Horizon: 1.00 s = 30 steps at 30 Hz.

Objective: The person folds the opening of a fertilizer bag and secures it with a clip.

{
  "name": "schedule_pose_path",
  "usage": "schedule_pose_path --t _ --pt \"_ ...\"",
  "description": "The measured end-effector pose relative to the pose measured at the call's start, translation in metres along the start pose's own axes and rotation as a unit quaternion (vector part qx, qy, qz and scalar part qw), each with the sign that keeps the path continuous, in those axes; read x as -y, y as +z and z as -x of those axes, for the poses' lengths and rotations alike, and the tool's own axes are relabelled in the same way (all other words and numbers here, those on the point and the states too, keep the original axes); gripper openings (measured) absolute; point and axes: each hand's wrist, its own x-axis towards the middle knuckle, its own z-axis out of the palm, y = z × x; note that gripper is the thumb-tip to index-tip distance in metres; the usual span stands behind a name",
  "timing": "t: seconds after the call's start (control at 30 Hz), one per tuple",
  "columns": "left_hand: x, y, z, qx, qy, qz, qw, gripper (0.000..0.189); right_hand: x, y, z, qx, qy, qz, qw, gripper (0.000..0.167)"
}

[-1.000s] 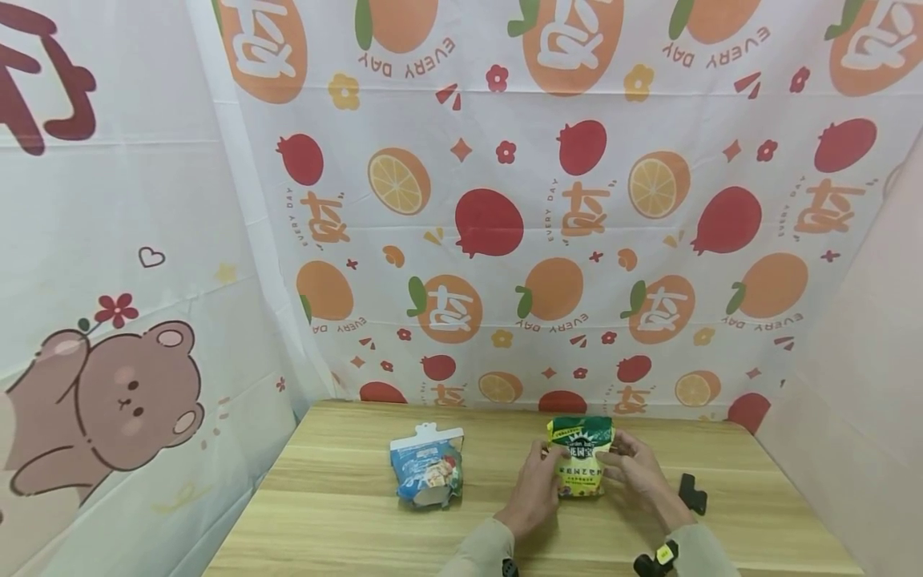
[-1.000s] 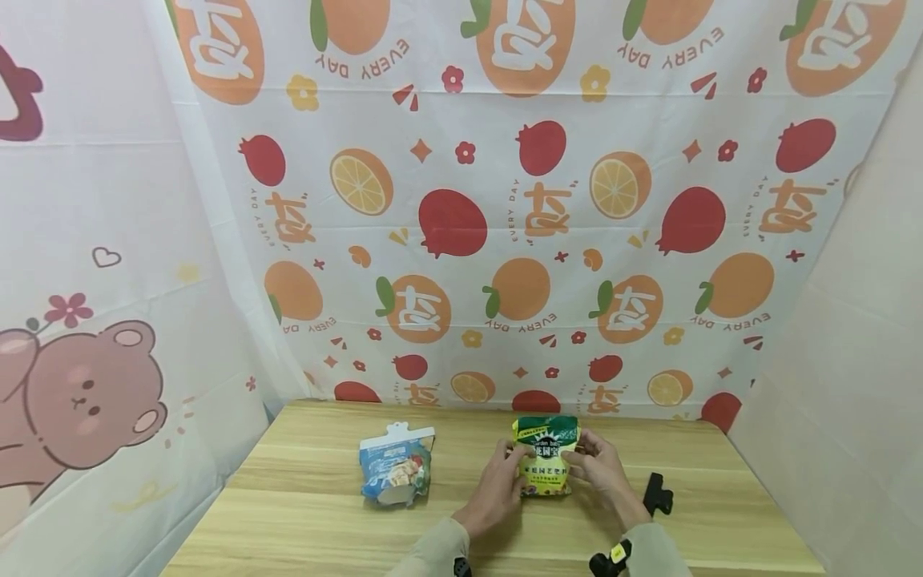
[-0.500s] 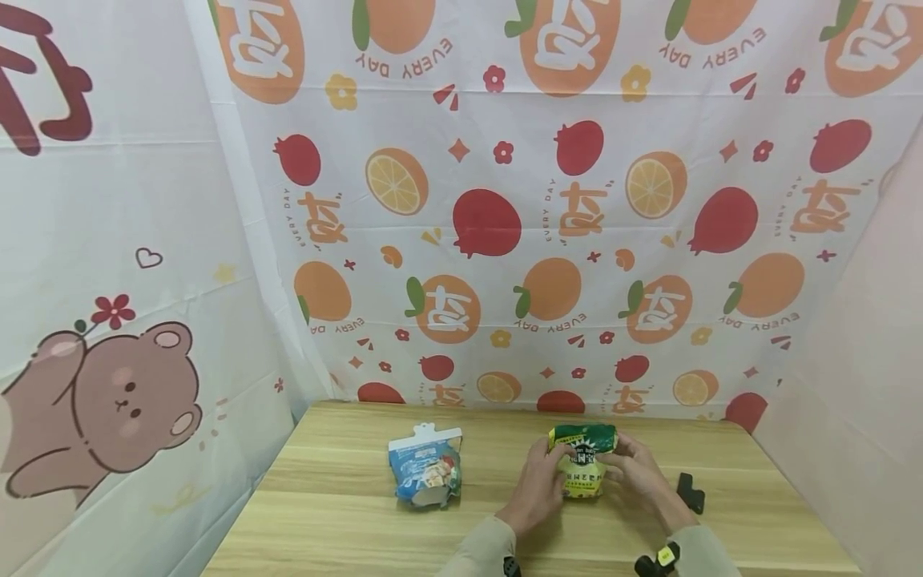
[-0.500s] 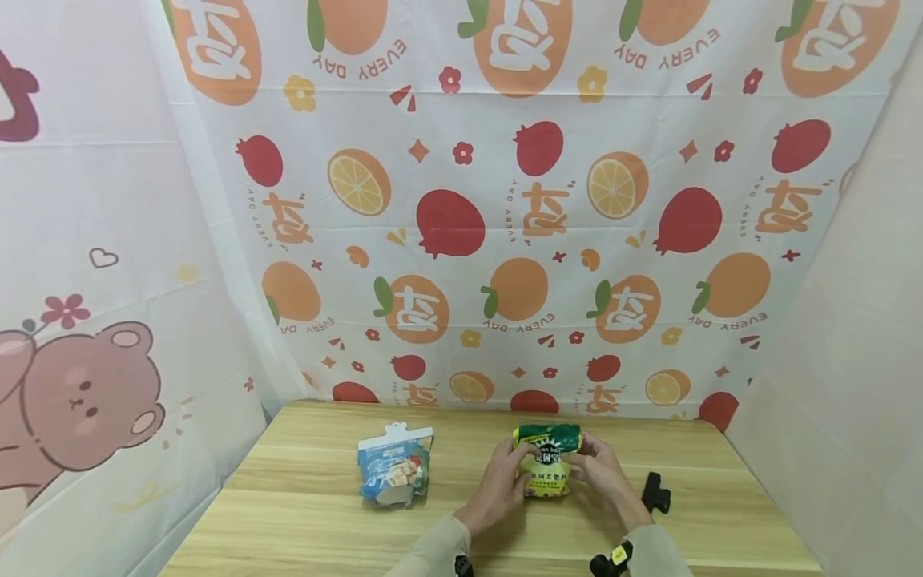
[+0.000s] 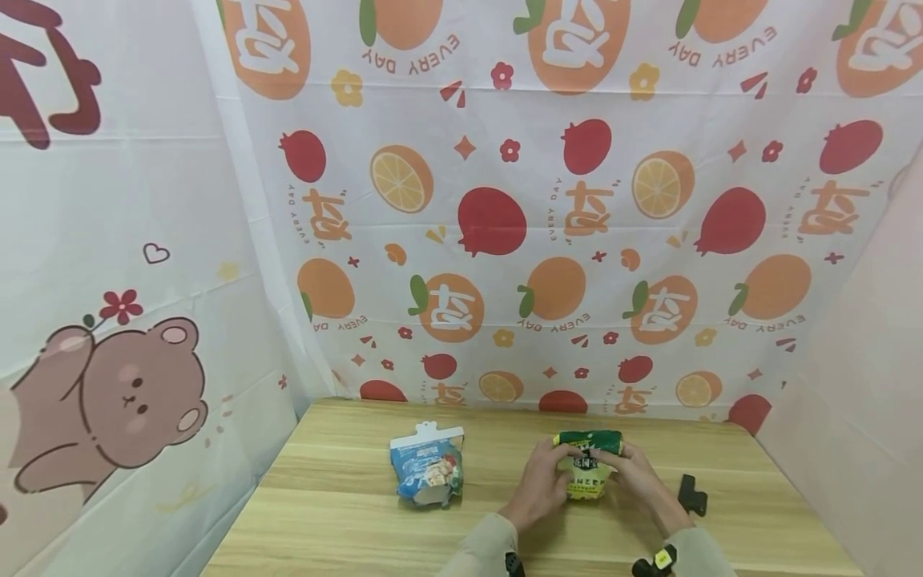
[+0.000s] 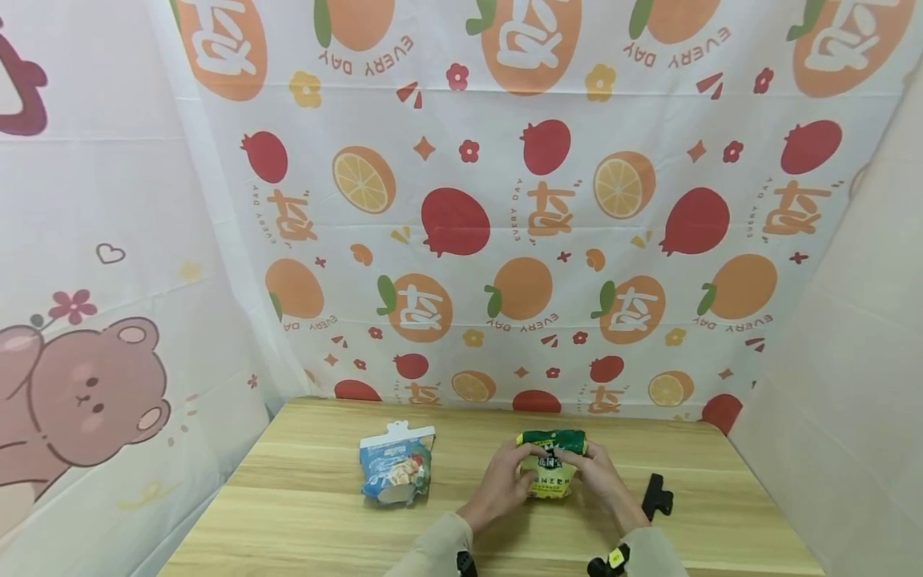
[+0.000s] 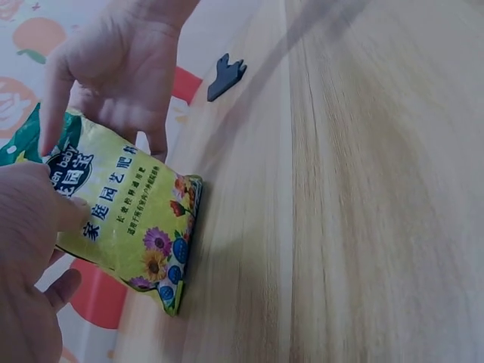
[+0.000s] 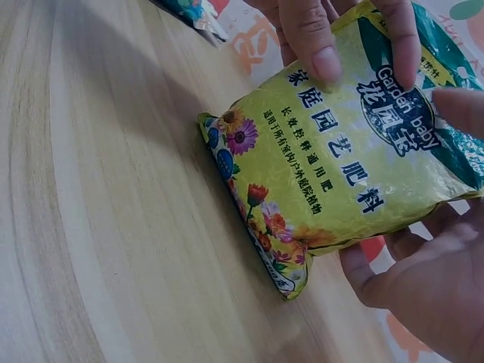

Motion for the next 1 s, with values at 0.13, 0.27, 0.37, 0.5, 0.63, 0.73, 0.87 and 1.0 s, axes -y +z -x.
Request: schedule_pose_path --t 0.13,0.27,0.37,0.5,0.63,0.73,0.87,1.0 --pt "0.0007 0.0013 0.0 0.0 -0.003 0.007 1.0 0.036 -0.0001 0.0012 0.0005 0.016 -0.003 -0.023 0.9996 0.021" --pt "0.0008 0.0013 0.0001 -0.004 -0.002 0.013 0.9999 0.036 -0.0012 0.0016 0.0009 0.023 -0.006 -0.032 0.9992 0.019" --pt "0.0008 0.0016 -0.0006 -0.006 0.001 0.027 0.9996 0.037 -0.0014 0.0012 0.0012 0.024 -0.01 -0.034 0.9991 0.021" --pt "0.0005 0.0022 -0.0022 -0.009 -0.002 0.045 0.999 0.036 -0.0013 0.001 0.0018 0.023 -0.013 -0.037 0.999 0.021" --pt "0.0001 0.0017 -0.0032 -0.012 -0.005 0.051 0.9986 0.034 -0.0017 0.001 0.0023 0.028 -0.015 -0.039 0.9987 0.019" --pt "0.0001 0.001 -0.0033 -0.012 -0.014 0.051 0.9985 0.032 -0.0025 0.001 0.0024 0.031 -0.018 -0.043 0.9984 0.019" --pt "-0.0003 0.0002 -0.0034 -0.006 -0.032 0.051 0.9982 0.032 -0.0032 0.0009 0.0026 0.032 -0.02 -0.045 0.9983 0.02" --pt "-0.0007 0.0004 -0.0034 -0.002 -0.046 0.054 0.9975 0.033 -0.0034 0.0003 0.0019 0.031 -0.014 -0.04 0.9986 0.022"
